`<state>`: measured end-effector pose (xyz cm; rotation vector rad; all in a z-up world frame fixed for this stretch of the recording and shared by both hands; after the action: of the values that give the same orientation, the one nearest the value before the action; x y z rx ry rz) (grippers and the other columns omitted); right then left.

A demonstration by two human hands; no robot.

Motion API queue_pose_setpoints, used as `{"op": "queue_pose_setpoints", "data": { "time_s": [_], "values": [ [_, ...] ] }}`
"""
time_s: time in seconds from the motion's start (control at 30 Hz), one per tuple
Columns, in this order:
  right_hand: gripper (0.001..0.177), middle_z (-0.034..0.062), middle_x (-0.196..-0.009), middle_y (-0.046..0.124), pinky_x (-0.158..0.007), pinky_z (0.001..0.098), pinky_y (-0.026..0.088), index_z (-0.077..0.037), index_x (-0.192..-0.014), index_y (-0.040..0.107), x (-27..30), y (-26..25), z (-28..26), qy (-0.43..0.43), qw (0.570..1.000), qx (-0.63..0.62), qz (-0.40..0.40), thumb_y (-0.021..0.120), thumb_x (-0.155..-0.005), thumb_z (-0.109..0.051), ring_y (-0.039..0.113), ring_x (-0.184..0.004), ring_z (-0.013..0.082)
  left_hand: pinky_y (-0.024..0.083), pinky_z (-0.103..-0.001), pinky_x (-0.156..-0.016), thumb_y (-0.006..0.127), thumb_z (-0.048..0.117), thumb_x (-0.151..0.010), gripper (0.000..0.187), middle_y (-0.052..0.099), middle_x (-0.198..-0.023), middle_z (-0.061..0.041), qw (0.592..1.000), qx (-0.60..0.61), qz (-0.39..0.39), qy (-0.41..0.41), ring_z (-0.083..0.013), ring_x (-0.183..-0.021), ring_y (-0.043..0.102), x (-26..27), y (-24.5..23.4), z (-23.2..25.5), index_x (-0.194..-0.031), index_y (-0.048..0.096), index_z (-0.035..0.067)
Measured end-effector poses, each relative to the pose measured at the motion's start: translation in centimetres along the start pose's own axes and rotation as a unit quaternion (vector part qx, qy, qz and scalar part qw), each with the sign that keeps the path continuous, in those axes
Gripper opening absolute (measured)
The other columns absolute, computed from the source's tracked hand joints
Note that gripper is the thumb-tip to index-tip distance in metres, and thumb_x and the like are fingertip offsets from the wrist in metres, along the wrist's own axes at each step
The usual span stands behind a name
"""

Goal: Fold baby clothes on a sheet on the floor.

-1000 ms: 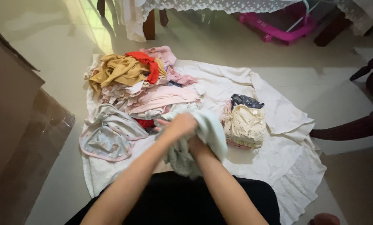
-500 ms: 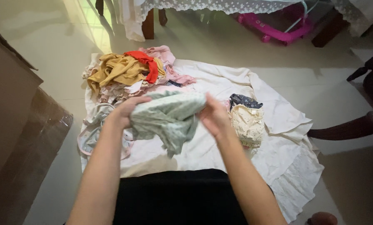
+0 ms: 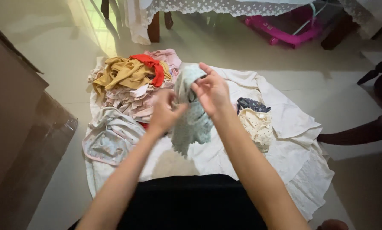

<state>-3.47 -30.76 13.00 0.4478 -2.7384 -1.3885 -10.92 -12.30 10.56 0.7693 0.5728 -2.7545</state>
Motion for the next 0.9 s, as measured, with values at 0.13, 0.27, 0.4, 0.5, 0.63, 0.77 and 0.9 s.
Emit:
{"op": "queue_pose_setpoints", "data": {
  "time_s": [0.13, 0.27, 0.4, 0.5, 0.63, 0.77, 0.9],
  "values": [
    [0.064, 0.0129, -0.112, 0.058, -0.074, 0.0326, 0.053, 0.000, -0.140, 0.044, 2.4, 6.3, -1.6, -0.106, 0.992, 0.068, 0.032, 0.046, -0.080, 0.021, 0.062, -0.091, 0.0199, 0.050, -0.041, -0.072, 0.087, 0.025, -0.069, 0.054, 0.059, -0.092, -0.015, 0.999, -0.020, -0.032, -0.013, -0.0307, -0.083, 0.060, 1.7, 2.1, 3.4, -0.107, 0.057, -0.001],
    [0.071, 0.0115, -0.117, 0.056, -0.081, 0.0294, 0.052, -0.005, -0.145, 0.052, 2.0, 3.4, -6.4, -0.236, 0.955, 0.175, -0.035, 0.044, -0.081, 0.024, 0.058, -0.095, 0.0170, 0.051, -0.043, -0.074, 0.077, 0.015, -0.082, 0.030, 0.061, -0.093, -0.015, 0.990, -0.040, -0.117, 0.071, -0.0348, -0.085, 0.063, 2.2, 0.9, 2.3, -0.105, 0.062, 0.002],
    [0.046, 0.0106, -0.119, 0.051, -0.095, 0.0322, 0.053, -0.007, -0.111, 0.074, 2.9, 2.1, -10.1, -0.402, 0.659, 0.635, 0.011, 0.063, -0.072, 0.015, 0.060, -0.109, 0.0246, 0.051, -0.044, -0.072, 0.074, 0.010, -0.085, 0.016, 0.060, -0.089, -0.015, 0.980, -0.077, -0.127, 0.129, -0.0357, -0.080, 0.063, 2.0, -2.8, 0.6, -0.096, 0.063, 0.005],
    [0.019, 0.0113, -0.103, 0.060, -0.083, 0.0332, 0.054, -0.006, -0.091, 0.076, 2.7, 0.1, -12.0, -0.379, 0.562, 0.734, 0.048, 0.076, -0.076, 0.005, 0.064, -0.092, 0.0243, 0.051, -0.045, -0.075, 0.070, 0.005, -0.089, 0.007, 0.062, -0.090, -0.013, 0.965, -0.161, -0.108, 0.177, -0.0352, -0.085, 0.064, 2.9, -4.8, -1.4, -0.093, 0.064, 0.006],
    [0.008, 0.0118, -0.087, 0.064, -0.071, 0.0339, 0.054, -0.001, -0.088, 0.071, 1.5, 0.2, -10.9, -0.336, 0.580, 0.742, -0.020, 0.075, -0.082, 0.001, 0.067, -0.078, 0.0233, 0.052, -0.044, -0.078, 0.072, 0.014, -0.086, 0.016, 0.065, -0.089, -0.014, 0.977, -0.139, -0.126, 0.104, -0.0331, -0.086, 0.065, 2.2, -4.0, -0.4, -0.090, 0.062, 0.002],
    [0.017, 0.0145, -0.081, 0.065, -0.068, 0.0359, 0.051, 0.000, -0.081, 0.069, 1.2, 2.6, -7.8, -0.300, 0.555, 0.775, 0.016, 0.083, -0.075, -0.008, 0.065, -0.074, 0.0263, 0.052, -0.042, -0.085, 0.073, 0.022, -0.091, 0.025, 0.066, -0.099, -0.016, 0.985, -0.027, -0.136, 0.108, -0.0313, -0.096, 0.065, 0.4, 2.7, 4.1, -0.102, 0.064, 0.001],
    [0.021, 0.0143, -0.085, 0.068, -0.069, 0.0330, 0.052, 0.002, -0.091, 0.072, 1.2, 2.1, -6.7, -0.207, 0.697, 0.682, 0.079, 0.083, -0.075, -0.005, 0.065, -0.077, 0.0228, 0.053, -0.041, -0.082, 0.076, 0.034, -0.084, 0.043, 0.068, -0.096, -0.016, 0.992, 0.029, -0.120, -0.022, -0.0307, -0.090, 0.067, -0.8, 7.1, 4.3, -0.105, 0.062, -0.001]
  ]
}}
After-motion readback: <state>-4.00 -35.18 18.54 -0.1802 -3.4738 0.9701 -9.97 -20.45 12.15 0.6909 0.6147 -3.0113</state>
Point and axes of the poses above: each hand's wrist, its own x-axis away from the middle knuckle, its own y-axis out of the palm, z = x × y, the point moved 6 cm from there along -x, towards the middle knuckle
